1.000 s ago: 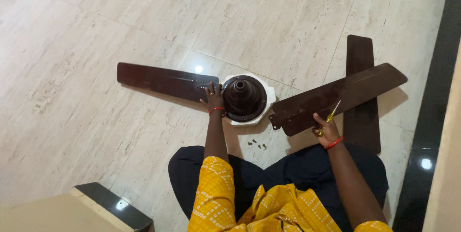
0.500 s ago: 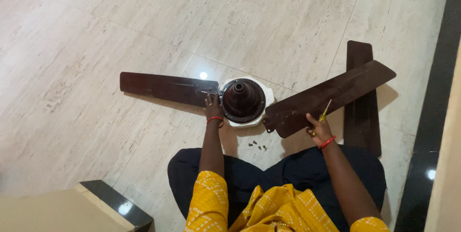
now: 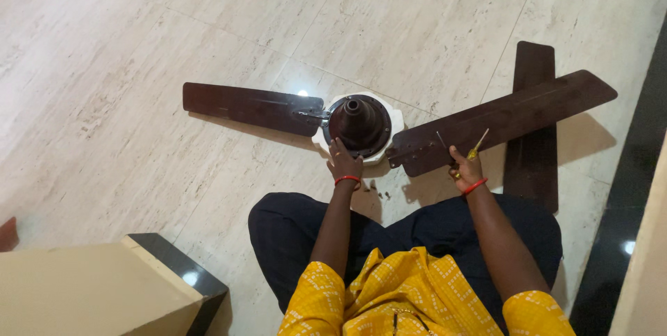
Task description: The person sits on the floor and uses a screwdriver to attach fan blades to the motor housing. They secure each blade by tightening screws at the mounting points.
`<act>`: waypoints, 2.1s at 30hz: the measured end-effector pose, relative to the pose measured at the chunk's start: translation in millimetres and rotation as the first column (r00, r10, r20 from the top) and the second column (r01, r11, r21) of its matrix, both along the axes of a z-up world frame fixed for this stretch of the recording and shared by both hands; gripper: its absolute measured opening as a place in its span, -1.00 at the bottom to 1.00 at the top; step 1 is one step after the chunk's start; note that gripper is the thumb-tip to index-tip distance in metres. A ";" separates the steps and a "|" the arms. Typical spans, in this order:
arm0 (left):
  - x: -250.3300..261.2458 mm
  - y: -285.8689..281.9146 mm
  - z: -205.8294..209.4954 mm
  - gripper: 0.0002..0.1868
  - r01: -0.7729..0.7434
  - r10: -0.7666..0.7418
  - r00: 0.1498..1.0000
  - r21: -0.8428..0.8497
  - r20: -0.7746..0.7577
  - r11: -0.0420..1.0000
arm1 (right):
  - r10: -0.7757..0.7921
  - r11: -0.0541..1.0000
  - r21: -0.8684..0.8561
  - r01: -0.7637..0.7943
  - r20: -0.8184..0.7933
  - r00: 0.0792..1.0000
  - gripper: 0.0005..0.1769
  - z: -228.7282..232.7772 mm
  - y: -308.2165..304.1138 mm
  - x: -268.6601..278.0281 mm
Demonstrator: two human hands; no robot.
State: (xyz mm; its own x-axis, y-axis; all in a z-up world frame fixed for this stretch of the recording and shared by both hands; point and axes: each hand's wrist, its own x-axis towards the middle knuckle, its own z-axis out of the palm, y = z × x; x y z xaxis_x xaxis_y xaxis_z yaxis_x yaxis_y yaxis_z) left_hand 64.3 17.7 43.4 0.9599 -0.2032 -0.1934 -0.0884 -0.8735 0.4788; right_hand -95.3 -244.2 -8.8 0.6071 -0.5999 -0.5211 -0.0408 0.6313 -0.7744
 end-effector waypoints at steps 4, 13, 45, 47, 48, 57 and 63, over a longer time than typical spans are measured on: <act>-5.1 -2.9 -20.5 0.10 -0.032 0.032 0.999 -0.029 0.009 0.999 | 0.016 0.999 -0.051 -0.016 0.001 1.000 -0.42 8.8 5.0 4.1; -39.8 -9.4 -85.6 0.01 0.109 -0.044 0.961 -0.226 0.273 0.968 | -0.061 0.997 -0.044 0.061 -0.019 0.998 -0.32 -37.7 -12.4 4.1; 44.0 -150.5 -1.8 -0.43 0.467 -0.614 0.763 0.485 0.202 0.740 | -0.170 0.942 0.328 0.066 0.298 0.939 -0.81 -16.1 4.8 23.1; 41.5 -145.4 -4.0 -0.45 0.494 -0.636 0.758 0.509 0.145 0.705 | -0.170 0.947 0.313 0.069 0.308 0.936 -0.86 -18.4 6.2 22.7; 38.6 -141.5 -7.8 -0.42 0.495 -0.662 0.734 0.548 0.152 0.675 | -0.171 0.945 0.320 0.068 0.305 0.937 -0.86 -20.1 6.9 22.3; 10.9 -96.8 -48.8 -0.38 0.544 -0.747 0.562 0.522 0.355 0.657 | -0.160 0.941 0.330 0.069 0.256 0.953 -0.88 -24.4 4.1 23.4; -4.7 -50.9 -56.9 -0.32 0.639 -0.822 0.466 0.518 0.327 0.568 | -0.128 0.945 0.326 0.032 0.278 0.952 -0.81 -23.5 9.1 20.7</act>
